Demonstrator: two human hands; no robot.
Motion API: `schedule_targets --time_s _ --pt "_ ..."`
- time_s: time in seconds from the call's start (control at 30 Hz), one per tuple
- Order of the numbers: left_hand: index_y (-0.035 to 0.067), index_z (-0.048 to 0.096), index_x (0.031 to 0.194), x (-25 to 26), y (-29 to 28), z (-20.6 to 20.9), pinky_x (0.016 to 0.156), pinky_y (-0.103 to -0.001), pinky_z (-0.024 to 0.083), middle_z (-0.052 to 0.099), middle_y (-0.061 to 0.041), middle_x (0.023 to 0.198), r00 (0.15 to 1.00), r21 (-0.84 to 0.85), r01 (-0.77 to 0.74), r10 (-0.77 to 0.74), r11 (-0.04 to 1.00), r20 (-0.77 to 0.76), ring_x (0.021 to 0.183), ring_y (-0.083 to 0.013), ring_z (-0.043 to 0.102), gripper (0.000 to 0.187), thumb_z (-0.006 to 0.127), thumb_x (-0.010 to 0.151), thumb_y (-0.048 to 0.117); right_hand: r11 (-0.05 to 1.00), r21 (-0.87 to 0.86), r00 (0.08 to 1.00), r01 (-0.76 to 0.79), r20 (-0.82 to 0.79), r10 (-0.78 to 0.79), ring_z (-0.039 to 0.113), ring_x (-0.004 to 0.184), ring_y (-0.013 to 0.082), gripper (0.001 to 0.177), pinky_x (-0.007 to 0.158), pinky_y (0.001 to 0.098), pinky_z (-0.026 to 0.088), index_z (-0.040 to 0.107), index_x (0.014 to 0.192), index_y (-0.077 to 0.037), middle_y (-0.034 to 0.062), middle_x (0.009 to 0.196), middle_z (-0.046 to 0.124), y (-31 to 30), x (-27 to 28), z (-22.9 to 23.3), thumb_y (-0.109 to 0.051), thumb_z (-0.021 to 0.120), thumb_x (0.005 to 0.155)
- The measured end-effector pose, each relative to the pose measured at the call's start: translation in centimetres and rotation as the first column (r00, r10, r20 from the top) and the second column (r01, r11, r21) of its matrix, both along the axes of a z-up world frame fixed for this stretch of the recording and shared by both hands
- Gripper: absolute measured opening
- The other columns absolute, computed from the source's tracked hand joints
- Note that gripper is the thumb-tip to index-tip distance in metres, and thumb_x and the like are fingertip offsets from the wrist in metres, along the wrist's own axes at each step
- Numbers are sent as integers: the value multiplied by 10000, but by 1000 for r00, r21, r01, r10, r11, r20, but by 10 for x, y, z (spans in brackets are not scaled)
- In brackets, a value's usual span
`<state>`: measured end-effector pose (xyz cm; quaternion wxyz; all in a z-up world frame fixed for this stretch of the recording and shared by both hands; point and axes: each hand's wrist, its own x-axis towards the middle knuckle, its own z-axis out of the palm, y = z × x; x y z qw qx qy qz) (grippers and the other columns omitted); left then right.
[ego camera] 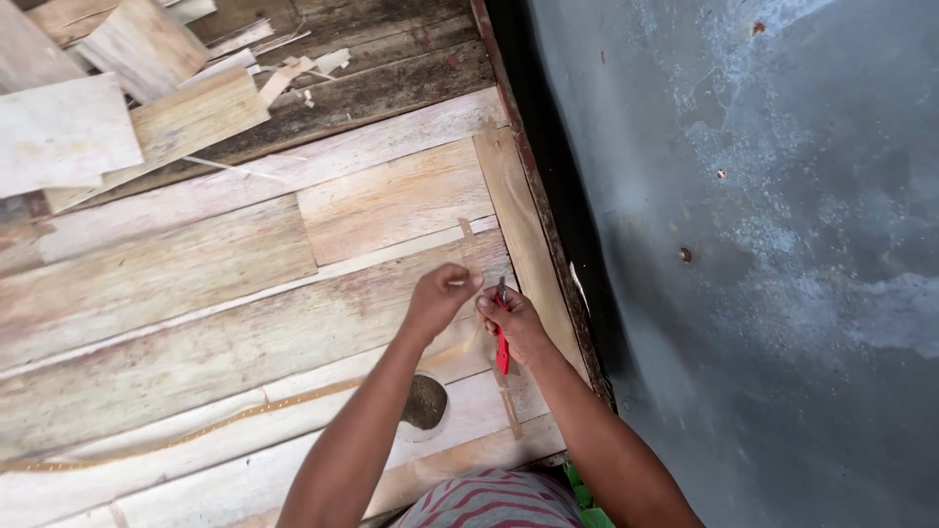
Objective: Applying strips of adhesive tape to a wooden plank surface, measuring and cutting each piece with a small blade.
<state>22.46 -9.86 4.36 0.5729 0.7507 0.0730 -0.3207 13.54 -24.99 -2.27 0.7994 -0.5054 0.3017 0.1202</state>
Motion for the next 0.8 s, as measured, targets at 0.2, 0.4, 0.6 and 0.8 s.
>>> schedule_targets --time_s 0.2,0.4,0.6,0.8 --pt "128 783 932 -72 49 -38 695 -267 495 705 -23 773 937 -124 -347 349 930 -6 724 -86 575 111 809 893 229 976 11 974 -217 62 216 559 496 94 104 462 214 469 704 949 -64 -2 656 544 41 -17 32 -109 793 920" --pt "24 752 961 -89 85 36 828 -415 646 713 -172 899 780 -265 -603 626 753 5 866 -325 772 102 730 959 123 922 42 920 -385 99 379 521 465 82 113 423 214 429 667 945 -48 17 681 529 91 -53 81 -52 778 924" --pt "-3 720 1017 -105 138 36 810 -386 655 690 -152 888 719 -335 -657 695 675 -11 815 -290 771 161 670 1004 150 893 23 888 -449 118 444 517 496 89 125 433 209 424 682 941 -31 26 669 529 143 -97 79 -77 797 923" --pt "13 727 1018 -115 197 39 812 -374 655 698 -136 868 714 -401 -642 700 653 -3 779 -251 770 179 696 996 188 881 -218 862 -420 207 463 561 698 106 177 509 201 475 702 887 -40 71 1056 688 211 -125 109 -146 843 871"
